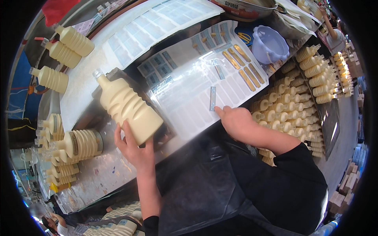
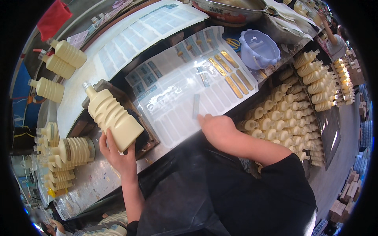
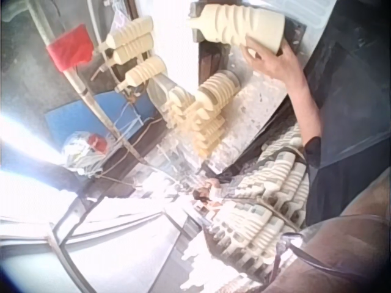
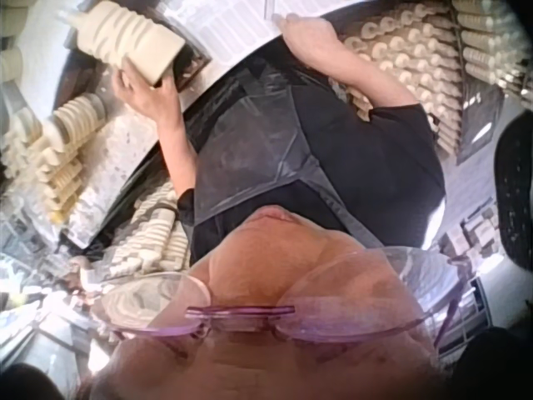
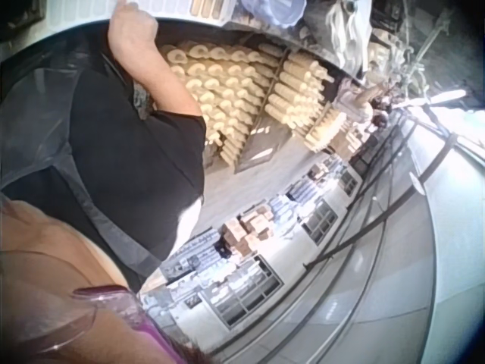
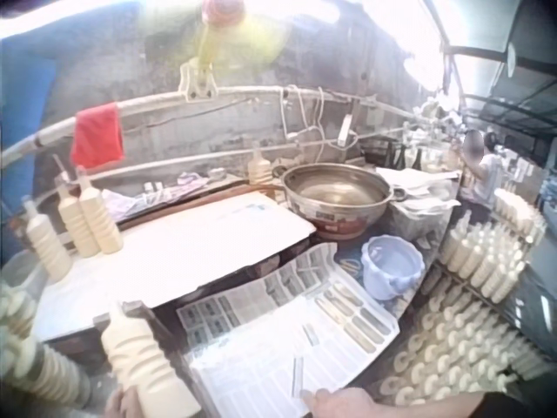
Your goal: The person repeatedly picks up cream-colored plastic bottles, applies rectangular labels to their sides, smooths them down, and places the bottles back on the table. The process is repeated for multiple bottles in a continuous loop.
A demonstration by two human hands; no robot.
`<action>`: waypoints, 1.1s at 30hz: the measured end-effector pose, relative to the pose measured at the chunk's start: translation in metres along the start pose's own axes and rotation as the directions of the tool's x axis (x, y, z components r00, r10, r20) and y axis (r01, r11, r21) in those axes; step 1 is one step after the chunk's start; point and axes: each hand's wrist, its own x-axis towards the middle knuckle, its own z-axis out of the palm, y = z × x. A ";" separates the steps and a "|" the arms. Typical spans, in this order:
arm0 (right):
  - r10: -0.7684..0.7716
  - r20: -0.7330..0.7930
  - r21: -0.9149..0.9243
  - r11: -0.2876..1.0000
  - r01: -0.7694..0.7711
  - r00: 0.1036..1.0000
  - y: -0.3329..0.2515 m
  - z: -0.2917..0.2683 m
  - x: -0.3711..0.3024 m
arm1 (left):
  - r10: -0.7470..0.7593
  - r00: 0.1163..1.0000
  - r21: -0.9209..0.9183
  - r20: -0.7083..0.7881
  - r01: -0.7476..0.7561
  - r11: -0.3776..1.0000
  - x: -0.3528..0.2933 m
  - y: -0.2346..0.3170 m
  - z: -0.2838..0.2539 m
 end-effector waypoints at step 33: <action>0.536 -0.079 0.801 0.536 -0.267 0.841 0.065 0.034 -0.017 | -0.366 0.927 -0.608 0.084 0.339 0.718 0.004 -0.027 -0.001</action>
